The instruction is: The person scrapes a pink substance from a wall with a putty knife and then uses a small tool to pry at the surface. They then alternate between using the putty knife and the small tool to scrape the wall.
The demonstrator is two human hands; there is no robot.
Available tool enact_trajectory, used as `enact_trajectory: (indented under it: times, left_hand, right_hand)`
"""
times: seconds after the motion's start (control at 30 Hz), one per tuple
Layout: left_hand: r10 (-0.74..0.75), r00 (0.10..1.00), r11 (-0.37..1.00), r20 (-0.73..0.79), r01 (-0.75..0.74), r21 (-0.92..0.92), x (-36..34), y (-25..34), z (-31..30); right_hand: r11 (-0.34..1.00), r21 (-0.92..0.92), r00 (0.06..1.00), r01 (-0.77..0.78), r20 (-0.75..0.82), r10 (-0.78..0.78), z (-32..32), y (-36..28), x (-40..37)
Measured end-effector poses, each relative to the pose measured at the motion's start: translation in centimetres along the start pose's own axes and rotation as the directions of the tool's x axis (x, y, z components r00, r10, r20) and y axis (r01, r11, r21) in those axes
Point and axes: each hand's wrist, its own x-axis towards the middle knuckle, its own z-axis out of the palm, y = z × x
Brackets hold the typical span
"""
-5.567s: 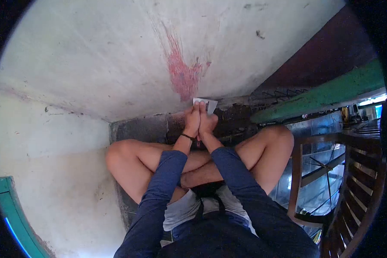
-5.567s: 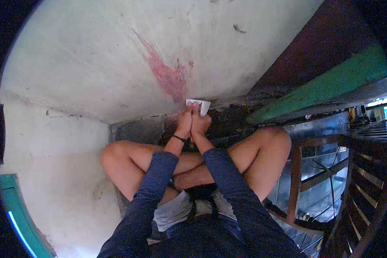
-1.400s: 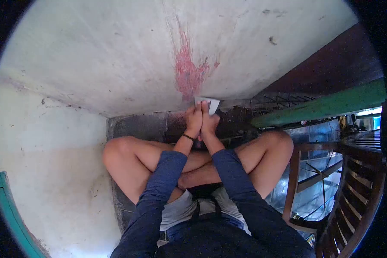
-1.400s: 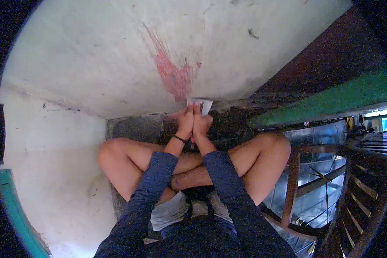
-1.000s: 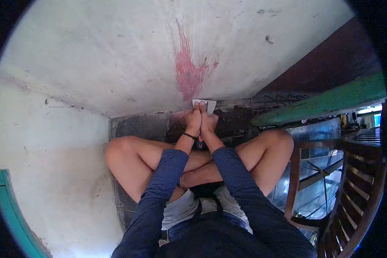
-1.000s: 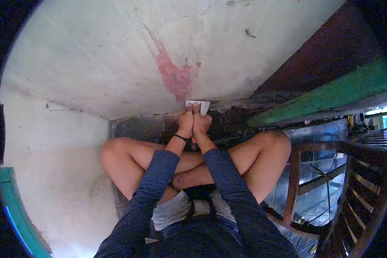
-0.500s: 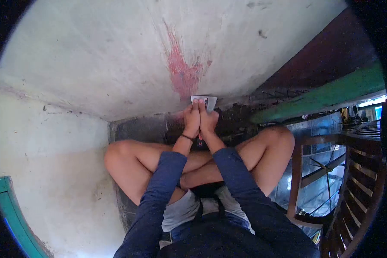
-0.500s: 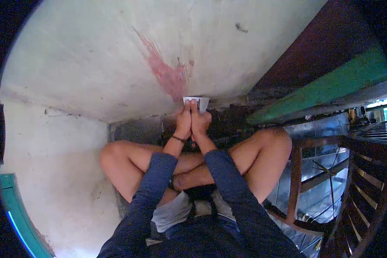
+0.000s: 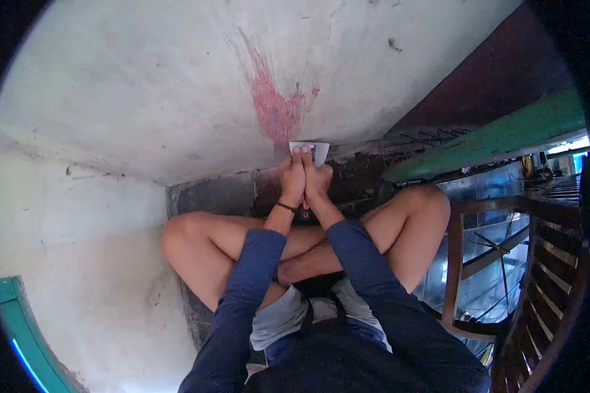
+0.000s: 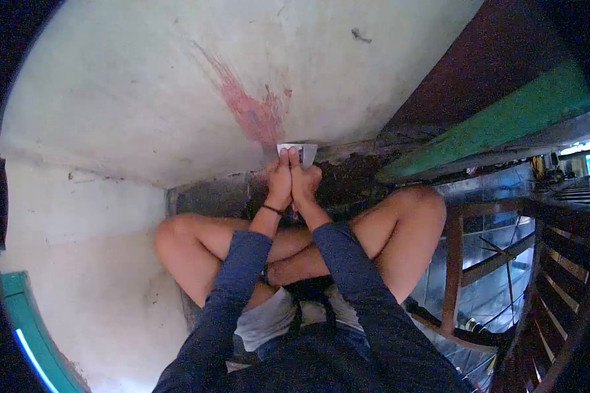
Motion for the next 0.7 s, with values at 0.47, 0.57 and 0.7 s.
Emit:
enact_trajectory:
  times: [0.47, 0.57, 0.7]
  left_hand:
    - [-0.096, 0.994, 0.987, 0.056, 0.102, -0.123, -0.8, 1.0, 0.3]
    - [-0.139, 0.99, 0.976, 0.008, 0.139, -0.171, -0.7, 1.3, 0.4]
    - [0.122, 0.98, 0.99, 0.159, -0.108, -0.094, -2.2, 6.0, 0.6]
  right_hand:
    - [0.999, -0.031, 1.0, -0.02, -0.024, 0.019, -0.7, -0.3, -0.5]
    - [0.997, -0.046, 0.996, -0.064, -0.062, 0.061, 0.2, 0.3, 0.1]
    - [0.988, 0.105, 0.993, 0.114, -0.04, -0.111, 0.1, -1.8, -0.1]
